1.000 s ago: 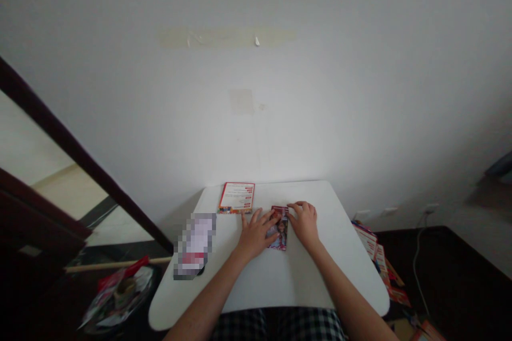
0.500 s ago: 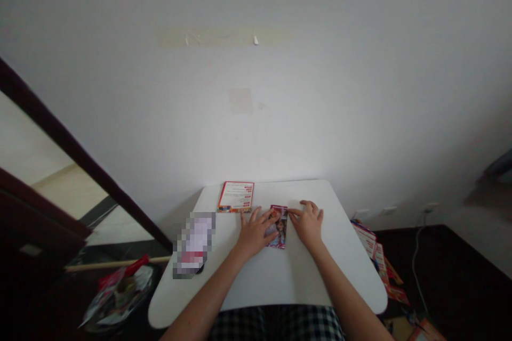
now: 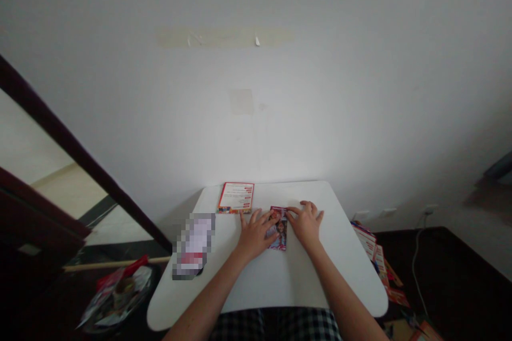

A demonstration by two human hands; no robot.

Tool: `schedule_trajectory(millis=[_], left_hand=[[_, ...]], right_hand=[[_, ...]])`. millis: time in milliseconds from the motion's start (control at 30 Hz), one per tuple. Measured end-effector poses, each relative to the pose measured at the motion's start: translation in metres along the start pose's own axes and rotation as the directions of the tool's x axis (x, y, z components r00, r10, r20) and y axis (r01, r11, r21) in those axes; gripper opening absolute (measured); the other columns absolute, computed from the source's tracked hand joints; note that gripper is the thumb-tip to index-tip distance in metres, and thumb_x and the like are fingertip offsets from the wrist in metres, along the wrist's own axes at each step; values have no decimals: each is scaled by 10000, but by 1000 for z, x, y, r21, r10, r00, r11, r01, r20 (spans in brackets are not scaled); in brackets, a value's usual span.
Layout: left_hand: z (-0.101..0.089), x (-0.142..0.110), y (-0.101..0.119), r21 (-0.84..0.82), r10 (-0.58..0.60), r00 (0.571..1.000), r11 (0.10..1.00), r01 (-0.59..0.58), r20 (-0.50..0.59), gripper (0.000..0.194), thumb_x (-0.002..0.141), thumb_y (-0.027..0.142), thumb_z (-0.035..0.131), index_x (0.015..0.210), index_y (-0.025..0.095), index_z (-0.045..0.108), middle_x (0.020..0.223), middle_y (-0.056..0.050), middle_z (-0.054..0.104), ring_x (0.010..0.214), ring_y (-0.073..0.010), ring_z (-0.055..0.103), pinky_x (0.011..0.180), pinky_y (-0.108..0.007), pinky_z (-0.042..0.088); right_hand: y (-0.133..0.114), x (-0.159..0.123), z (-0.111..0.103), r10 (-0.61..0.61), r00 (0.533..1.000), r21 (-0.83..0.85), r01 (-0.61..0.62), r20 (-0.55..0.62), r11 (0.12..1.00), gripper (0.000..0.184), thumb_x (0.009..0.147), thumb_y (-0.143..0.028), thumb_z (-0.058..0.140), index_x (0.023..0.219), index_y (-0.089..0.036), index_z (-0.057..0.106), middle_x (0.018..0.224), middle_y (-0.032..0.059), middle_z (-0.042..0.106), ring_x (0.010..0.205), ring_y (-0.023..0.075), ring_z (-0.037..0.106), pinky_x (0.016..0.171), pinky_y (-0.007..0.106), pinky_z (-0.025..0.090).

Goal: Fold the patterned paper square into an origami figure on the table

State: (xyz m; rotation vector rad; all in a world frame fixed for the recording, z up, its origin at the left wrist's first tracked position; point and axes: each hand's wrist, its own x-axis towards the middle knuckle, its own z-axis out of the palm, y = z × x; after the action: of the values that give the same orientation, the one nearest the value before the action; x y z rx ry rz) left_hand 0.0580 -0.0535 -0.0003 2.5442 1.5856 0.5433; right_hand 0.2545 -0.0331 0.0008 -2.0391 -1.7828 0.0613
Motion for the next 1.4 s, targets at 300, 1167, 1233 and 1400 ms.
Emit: schedule_trajectory(millis=[300,1167,1233,1400], left_hand=[[-4,12,-4,35,-2,1000,999,3,-29,439,930,516,473,1345,386,533,1389,-12,581,1351,-320,370,1123,-756,-57],[-3,17,-14,26,-2,1000,1000,2,18,460,905,642,417,1294,438,553,1510,61,465,1426,-354,282,1080,-781,-127],[-4,17,-15,23,-2,1000,1000,2,26,455,908,639,413,1295,444,553,1510,64,466,1426,-355,285,1073,-782,-143],[-7,19,-18,18,0,999,1000,-1,50,463,912,660,379,1295,467,552,1508,72,470,1429,-349,288,1059,-787,-160]], right_hand=[[-1,3,1,-40,999,-41,41,16,998,291,912,-513,545,1177,-467,654,1361,49,466,1335,305,323,1078,690,187],[0,4,-2,-114,993,-76,115,26,990,262,929,-466,532,1131,-423,693,1306,59,514,1357,320,284,1097,706,104],[2,5,-4,-122,991,-80,126,55,989,272,924,-482,534,1148,-438,682,1319,54,509,1367,328,273,1088,721,112],[6,6,-5,-132,987,-96,142,96,985,293,919,-497,540,1192,-476,645,1347,44,495,1369,325,283,1075,741,140]])
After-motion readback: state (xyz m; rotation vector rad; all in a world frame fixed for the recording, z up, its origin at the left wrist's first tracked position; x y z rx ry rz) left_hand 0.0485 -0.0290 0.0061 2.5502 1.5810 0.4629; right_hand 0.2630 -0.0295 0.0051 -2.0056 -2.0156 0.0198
